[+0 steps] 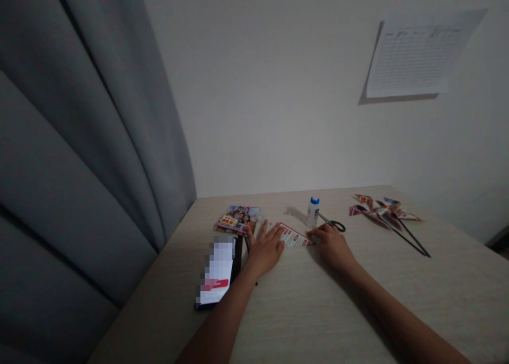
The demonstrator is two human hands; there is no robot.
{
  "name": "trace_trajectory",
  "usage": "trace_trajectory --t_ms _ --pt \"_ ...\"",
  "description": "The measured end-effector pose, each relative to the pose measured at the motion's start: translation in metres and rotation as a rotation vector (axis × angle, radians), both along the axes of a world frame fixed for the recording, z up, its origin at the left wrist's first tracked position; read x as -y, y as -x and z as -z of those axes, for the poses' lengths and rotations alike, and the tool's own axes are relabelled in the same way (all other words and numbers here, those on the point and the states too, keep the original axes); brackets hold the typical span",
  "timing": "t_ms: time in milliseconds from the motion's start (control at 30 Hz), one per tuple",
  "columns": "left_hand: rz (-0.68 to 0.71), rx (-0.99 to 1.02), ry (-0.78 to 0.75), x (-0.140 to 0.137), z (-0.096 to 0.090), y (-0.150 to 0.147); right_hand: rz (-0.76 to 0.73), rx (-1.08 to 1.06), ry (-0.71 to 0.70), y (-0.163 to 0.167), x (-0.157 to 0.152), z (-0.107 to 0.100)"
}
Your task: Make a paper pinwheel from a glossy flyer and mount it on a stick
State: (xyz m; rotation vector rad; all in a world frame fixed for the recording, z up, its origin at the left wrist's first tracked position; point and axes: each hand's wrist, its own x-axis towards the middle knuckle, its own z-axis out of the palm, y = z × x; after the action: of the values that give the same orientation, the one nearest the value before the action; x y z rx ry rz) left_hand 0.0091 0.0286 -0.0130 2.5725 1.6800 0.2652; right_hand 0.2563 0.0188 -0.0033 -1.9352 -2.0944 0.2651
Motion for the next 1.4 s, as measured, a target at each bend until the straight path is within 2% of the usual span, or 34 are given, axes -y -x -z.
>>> trace_trajectory --t_ms 133,267,433,667,867,933,1100,1200,1400 --pt "0.001 0.001 0.002 0.0 0.0 0.0 -0.004 -0.026 -0.048 0.007 0.002 -0.003" --pt "0.0 0.014 0.014 -0.001 0.0 0.0 0.051 0.016 -0.118 0.016 0.004 -0.001" --pt "0.002 0.014 0.027 -0.002 0.0 0.0 0.045 -0.005 -0.045 0.01 -0.005 0.005" --pt "0.011 0.01 0.019 -0.001 0.001 0.001 -0.074 -0.085 -0.037 -0.004 -0.012 0.008" --pt "0.036 0.015 0.019 0.0 -0.004 -0.001 -0.283 -0.163 -0.155 0.01 0.0 -0.001" --pt "0.057 0.027 0.007 0.002 -0.005 -0.004 -0.308 -0.16 -0.166 0.016 0.003 -0.004" --pt "0.083 0.017 0.002 0.008 -0.005 -0.012 -0.285 -0.102 -0.1 0.023 0.005 0.0" --pt "0.055 -0.007 0.002 0.008 -0.002 -0.013 -0.255 -0.06 -0.075 0.023 0.005 0.003" --pt "0.0 -0.023 -0.015 0.005 0.006 -0.01 -0.288 0.012 -0.027 0.025 0.004 0.004"
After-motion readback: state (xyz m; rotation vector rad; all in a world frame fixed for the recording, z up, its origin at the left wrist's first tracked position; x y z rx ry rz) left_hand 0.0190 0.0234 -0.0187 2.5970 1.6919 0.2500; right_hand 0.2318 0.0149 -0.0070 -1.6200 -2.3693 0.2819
